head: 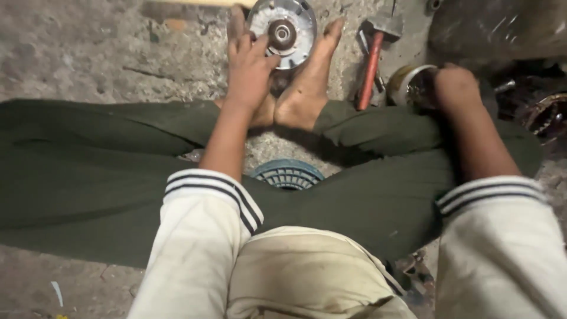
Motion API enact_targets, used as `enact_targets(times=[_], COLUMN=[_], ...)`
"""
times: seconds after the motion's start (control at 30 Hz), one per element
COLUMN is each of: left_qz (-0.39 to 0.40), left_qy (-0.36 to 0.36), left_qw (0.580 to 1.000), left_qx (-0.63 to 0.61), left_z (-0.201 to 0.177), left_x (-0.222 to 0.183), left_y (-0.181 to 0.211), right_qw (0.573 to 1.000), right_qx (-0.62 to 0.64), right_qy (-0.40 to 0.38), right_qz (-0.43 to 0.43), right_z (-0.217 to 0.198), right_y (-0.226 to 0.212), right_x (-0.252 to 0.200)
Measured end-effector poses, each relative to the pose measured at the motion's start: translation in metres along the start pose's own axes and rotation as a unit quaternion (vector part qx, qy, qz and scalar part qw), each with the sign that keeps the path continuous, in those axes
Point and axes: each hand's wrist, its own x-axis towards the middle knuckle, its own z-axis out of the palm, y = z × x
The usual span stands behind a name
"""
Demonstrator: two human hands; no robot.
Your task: The person sits on the floor of a repair workshop and assembles a small motor component, fitting a metal rotor into a slotted housing and tapping parts together with a hammer and mallet. They pick small fasteners from a cup, position them on the housing, and use a screwdriver on the assembly.
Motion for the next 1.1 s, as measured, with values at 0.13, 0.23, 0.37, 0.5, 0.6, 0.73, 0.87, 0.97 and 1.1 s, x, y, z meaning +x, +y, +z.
enact_targets(times=[0.13, 0.23, 0.37, 0.5, 0.6, 0.73, 0.87, 0.97, 1.1], left_qz=[-0.044, -0.212, -0.285, -0.269, -0.283, -0.291, -0.266, -0.269, -0.288], left_qy=[0.03, 0.006, 0.007, 0.024, 0.039, 0.05, 0.04, 0.036, 0.034], left_qw=[0.985, 0.899, 0.678, 0.541, 0.541, 0.55, 0.6, 0.639, 0.679], left_qx=[-0.161, -0.384, -0.678, -0.796, -0.791, -0.781, -0.754, -0.719, -0.675], left_z=[-0.029, -0.049, -0.055, -0.069, -0.06, -0.053, -0.049, -0.053, -0.056], left_x=[0.043, 0.06, 0.055, 0.064, 0.059, 0.055, 0.053, 0.056, 0.056], left_y=[0.021, 0.03, 0.035, 0.053, 0.056, 0.062, 0.067, 0.074, 0.076], right_qw=[0.919, 0.719, 0.669, 0.676, 0.728, 0.674, 0.673, 0.695, 0.726], right_qx=[0.334, 0.645, 0.696, 0.677, 0.594, 0.661, 0.648, 0.619, 0.561], right_qy=[0.199, 0.219, 0.261, 0.288, 0.336, 0.33, 0.356, 0.365, 0.398], right_qz=[0.06, 0.135, 0.025, -0.049, -0.058, -0.031, 0.015, 0.034, 0.011], right_z=[-0.188, -0.267, -0.296, -0.305, -0.304, -0.29, -0.282, -0.28, -0.277], right_y=[-0.109, -0.182, -0.238, -0.265, -0.271, -0.277, -0.281, -0.28, -0.281], right_x=[-0.058, -0.073, -0.062, -0.036, -0.032, -0.026, -0.024, -0.023, -0.023])
